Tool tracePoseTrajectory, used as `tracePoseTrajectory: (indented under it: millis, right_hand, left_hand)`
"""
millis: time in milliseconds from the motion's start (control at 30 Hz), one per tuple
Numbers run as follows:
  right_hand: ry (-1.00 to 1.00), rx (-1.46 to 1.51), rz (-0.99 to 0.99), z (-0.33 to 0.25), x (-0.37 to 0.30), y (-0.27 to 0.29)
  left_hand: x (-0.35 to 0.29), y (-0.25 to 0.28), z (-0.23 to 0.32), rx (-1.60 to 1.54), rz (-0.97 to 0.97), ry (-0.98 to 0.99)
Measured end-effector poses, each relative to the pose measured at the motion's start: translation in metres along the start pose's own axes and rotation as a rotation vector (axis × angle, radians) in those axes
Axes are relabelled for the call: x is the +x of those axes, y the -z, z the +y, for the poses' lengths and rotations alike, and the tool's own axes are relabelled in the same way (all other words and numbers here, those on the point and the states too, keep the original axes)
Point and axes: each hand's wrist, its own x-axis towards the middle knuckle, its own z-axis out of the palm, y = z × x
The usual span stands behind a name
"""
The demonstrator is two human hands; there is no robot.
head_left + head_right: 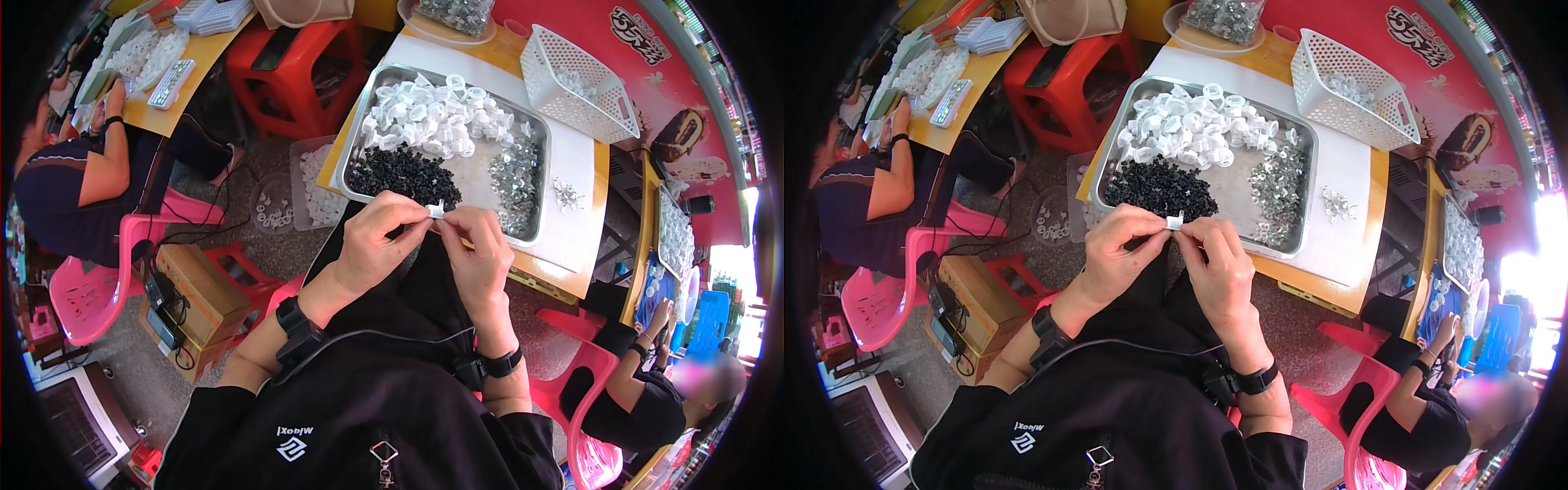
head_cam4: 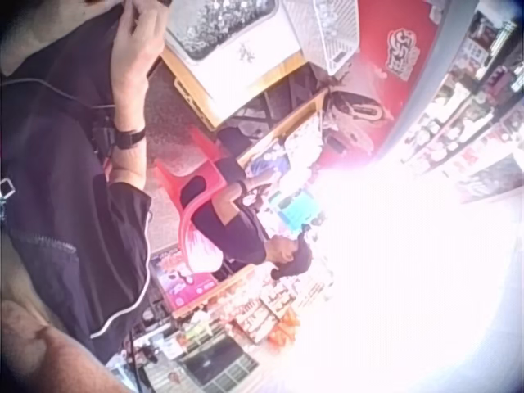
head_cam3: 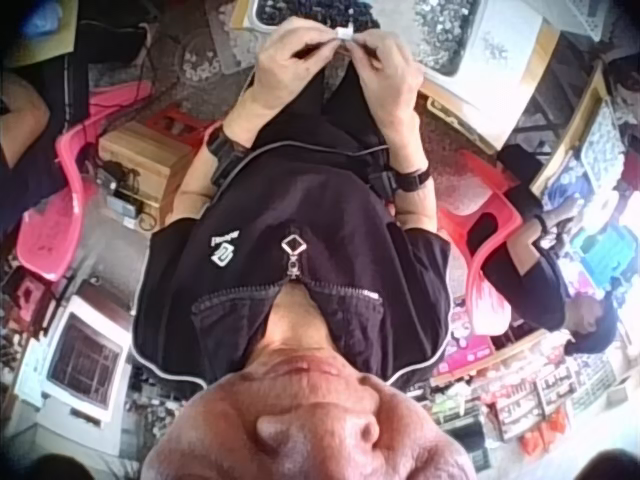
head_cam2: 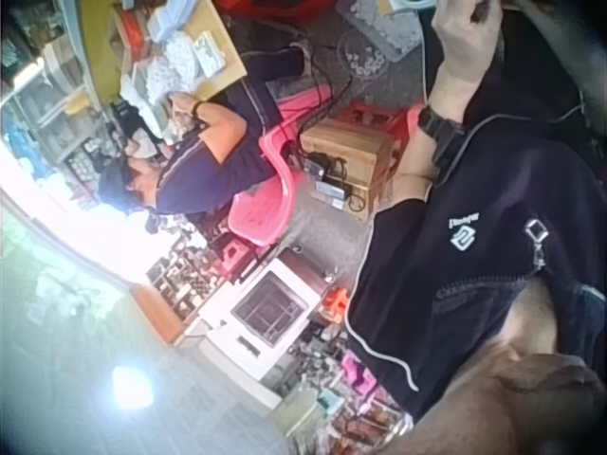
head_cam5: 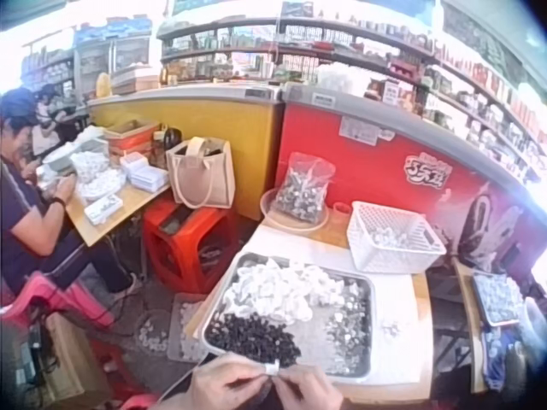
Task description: Assembling small black and white plastic components, likely for footwear manufacturing.
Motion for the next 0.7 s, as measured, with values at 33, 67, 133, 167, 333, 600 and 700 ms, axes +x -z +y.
tracePoseTrajectory:
  millis: [33, 67, 133, 167, 333, 600, 700]
  right_hand:
    - [0.080, -0.059, 0.020, 0.000, -0.001, 0.000]
    - [0.078, -0.059, 0.020, 0.000, -0.001, 0.000]
    - [0.238, -0.169, 0.052, -0.001, 0.000, 0.001]
    - [0.236, -0.166, 0.052, -0.001, -0.001, 0.001]
    - [0.252, -0.147, 0.055, 0.007, -0.003, 0.005]
    - [-0.523, 0.156, -0.568, 0.043, 0.035, 0.054]
    - [-0.529, 0.036, -0.475, 0.075, 0.088, 0.101]
  left_hand:
    - [0.000, 0.000, 0.000, 0.007, 0.012, -0.034]
    - [0.000, -0.001, 0.001, 0.007, 0.010, -0.032]
    - [0.000, -0.002, 0.001, 0.045, 0.034, -0.085]
    - [0.000, -0.001, 0.003, 0.048, 0.032, -0.083]
    - [0.000, -0.005, 0.006, 0.032, 0.015, -0.092]
    - [-0.011, 0.004, -0.012, -0.449, 0.012, 0.465]
    - [-0.009, 0.008, -0.017, -0.468, 0.035, 0.551]
